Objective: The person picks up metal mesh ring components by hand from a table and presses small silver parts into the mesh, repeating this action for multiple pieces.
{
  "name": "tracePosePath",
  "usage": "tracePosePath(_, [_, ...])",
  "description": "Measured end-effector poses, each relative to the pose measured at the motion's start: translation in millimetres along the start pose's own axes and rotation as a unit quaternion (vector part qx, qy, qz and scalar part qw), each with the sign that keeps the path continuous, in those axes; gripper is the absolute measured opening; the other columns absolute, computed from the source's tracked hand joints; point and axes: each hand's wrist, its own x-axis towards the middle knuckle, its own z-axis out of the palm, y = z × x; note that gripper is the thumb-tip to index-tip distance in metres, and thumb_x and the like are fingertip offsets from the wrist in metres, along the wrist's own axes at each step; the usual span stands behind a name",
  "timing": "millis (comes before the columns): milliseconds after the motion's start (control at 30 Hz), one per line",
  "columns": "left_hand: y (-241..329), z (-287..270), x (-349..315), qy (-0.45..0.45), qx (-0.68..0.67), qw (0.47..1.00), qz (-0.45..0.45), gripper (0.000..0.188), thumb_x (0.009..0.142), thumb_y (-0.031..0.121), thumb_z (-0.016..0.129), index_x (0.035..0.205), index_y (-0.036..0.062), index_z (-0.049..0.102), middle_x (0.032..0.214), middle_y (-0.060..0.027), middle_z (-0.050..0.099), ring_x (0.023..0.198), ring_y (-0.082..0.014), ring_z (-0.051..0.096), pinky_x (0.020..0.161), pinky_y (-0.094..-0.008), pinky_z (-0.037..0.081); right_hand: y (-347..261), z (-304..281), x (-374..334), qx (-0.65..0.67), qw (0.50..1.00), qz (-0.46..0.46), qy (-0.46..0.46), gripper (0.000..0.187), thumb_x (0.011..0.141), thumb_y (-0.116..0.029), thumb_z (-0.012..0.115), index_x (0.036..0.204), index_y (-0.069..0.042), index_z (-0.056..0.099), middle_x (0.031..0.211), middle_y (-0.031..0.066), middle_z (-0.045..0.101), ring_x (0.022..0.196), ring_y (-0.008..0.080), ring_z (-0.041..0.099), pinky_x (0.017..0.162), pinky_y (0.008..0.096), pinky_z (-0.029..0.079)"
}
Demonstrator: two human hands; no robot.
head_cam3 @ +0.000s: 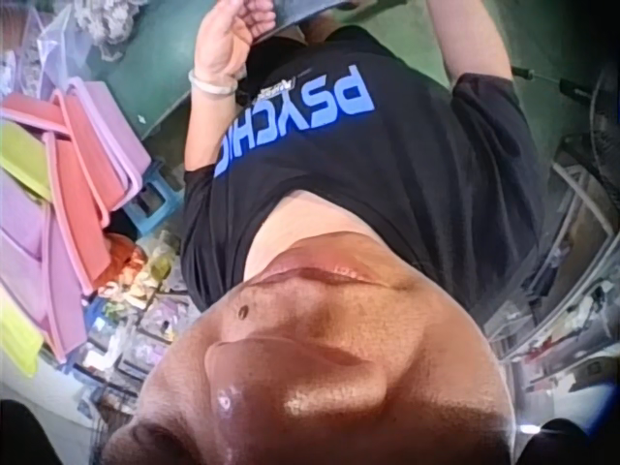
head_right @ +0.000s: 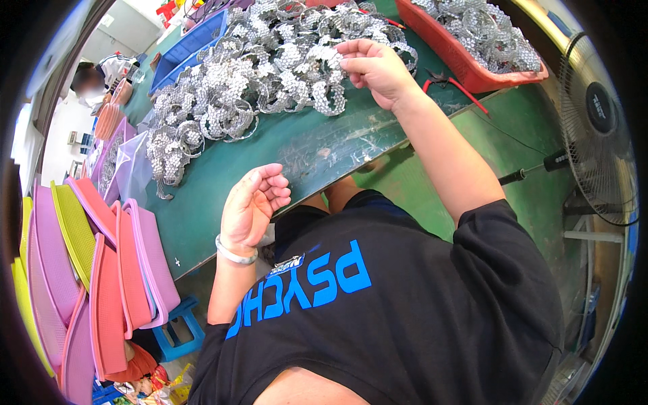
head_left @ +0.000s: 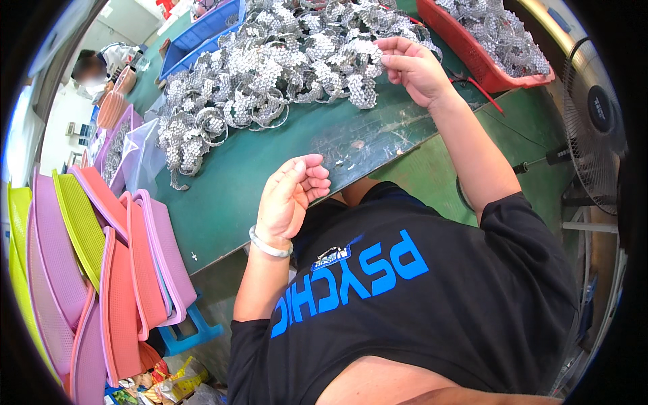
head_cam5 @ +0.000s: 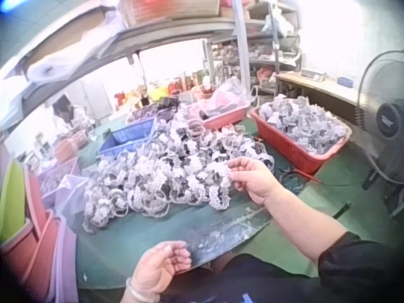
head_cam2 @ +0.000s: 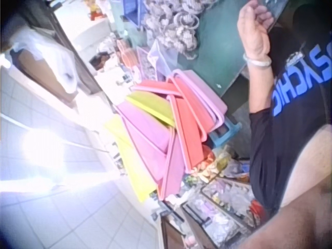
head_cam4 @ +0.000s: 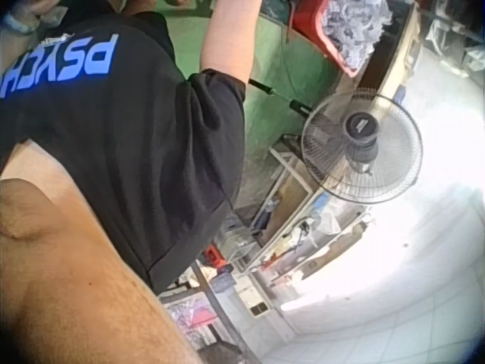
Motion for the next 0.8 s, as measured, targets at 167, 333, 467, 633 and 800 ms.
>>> tracePosePath(167, [-0.7, 1.2, 3.1, 0.0, 0.007, 1.0, -0.003, 0.035, 0.09, 0.027, 0.046, 0.109, -0.0025, 0.05, 0.09, -0.0092, 0.058, 0.081, -0.0174, 0.057, 0.075, -0.0306, 0.048, 1.1, 6.5, -3.4, 0.184, 0.982, -0.013, -0.033, 0.024, 0.08, 0.0, 0.053, 0.104, -0.001, 0.053, 0.08, 0.0017, 0.056, 0.062, 0.0096, 0.05, 0.057, 0.0218, 0.043])
tracePosePath(333, [7.6, 12.2, 4.9, -0.006, 0.02, 0.999, 0.029, 0.039, 0.09, 0.029, 0.047, 0.114, -0.0022, 0.047, 0.091, -0.0091, 0.058, 0.08, -0.0173, 0.057, 0.075, -0.0303, 0.047, 8.4, 37.9, -23.4, 0.086, 0.974, -0.088, -0.188, 0.038, 0.078, 0.001, 0.054, 0.116, 0.0, 0.049, 0.091, 0.0004, 0.054, 0.079, 0.0068, 0.05, 0.071, 0.0208, 0.041])
tracePosePath(467, [18.4, 26.9, 5.2, -0.003, -0.011, 0.997, 0.074, 0.042, 0.091, 0.03, 0.045, 0.117, -0.0023, 0.045, 0.09, -0.0076, 0.057, 0.078, -0.0156, 0.057, 0.073, -0.0298, 0.047, 10.2, 56.5, -36.8, -0.014, 0.946, -0.13, -0.296, 0.042, 0.077, 0.004, 0.053, 0.118, 0.001, 0.046, 0.093, 0.0036, 0.054, 0.088, 0.0097, 0.051, 0.08, 0.0237, 0.04])
tracePosePath(633, [13.4, 27.9, 4.8, 0.005, -0.074, 0.992, 0.097, 0.025, 0.09, 0.019, 0.049, 0.108, 0.0021, 0.052, 0.086, -0.005, 0.058, 0.072, -0.0135, 0.057, 0.067, -0.0281, 0.049, 19.1, 68.8, -40.0, -0.136, 0.914, -0.207, -0.321, 0.044, 0.075, 0.009, 0.049, 0.117, -0.002, 0.048, 0.096, 0.0053, 0.055, 0.087, 0.013, 0.052, 0.081, 0.0268, 0.042])
tracePosePath(800, [7.3, 31.2, 1.3, 0.036, -0.08, 0.985, 0.146, 0.016, 0.088, 0.011, 0.051, 0.101, 0.0025, 0.056, 0.09, -0.0062, 0.06, 0.074, -0.0151, 0.059, 0.069, -0.03, 0.05, 26.5, 78.0, -42.6, -0.112, 0.937, -0.154, -0.293, 0.056, 0.076, 0.01, 0.049, 0.129, -0.003, 0.036, 0.126, 0.0108, 0.043, 0.1, 0.0142, 0.049, 0.086, 0.0292, 0.042])
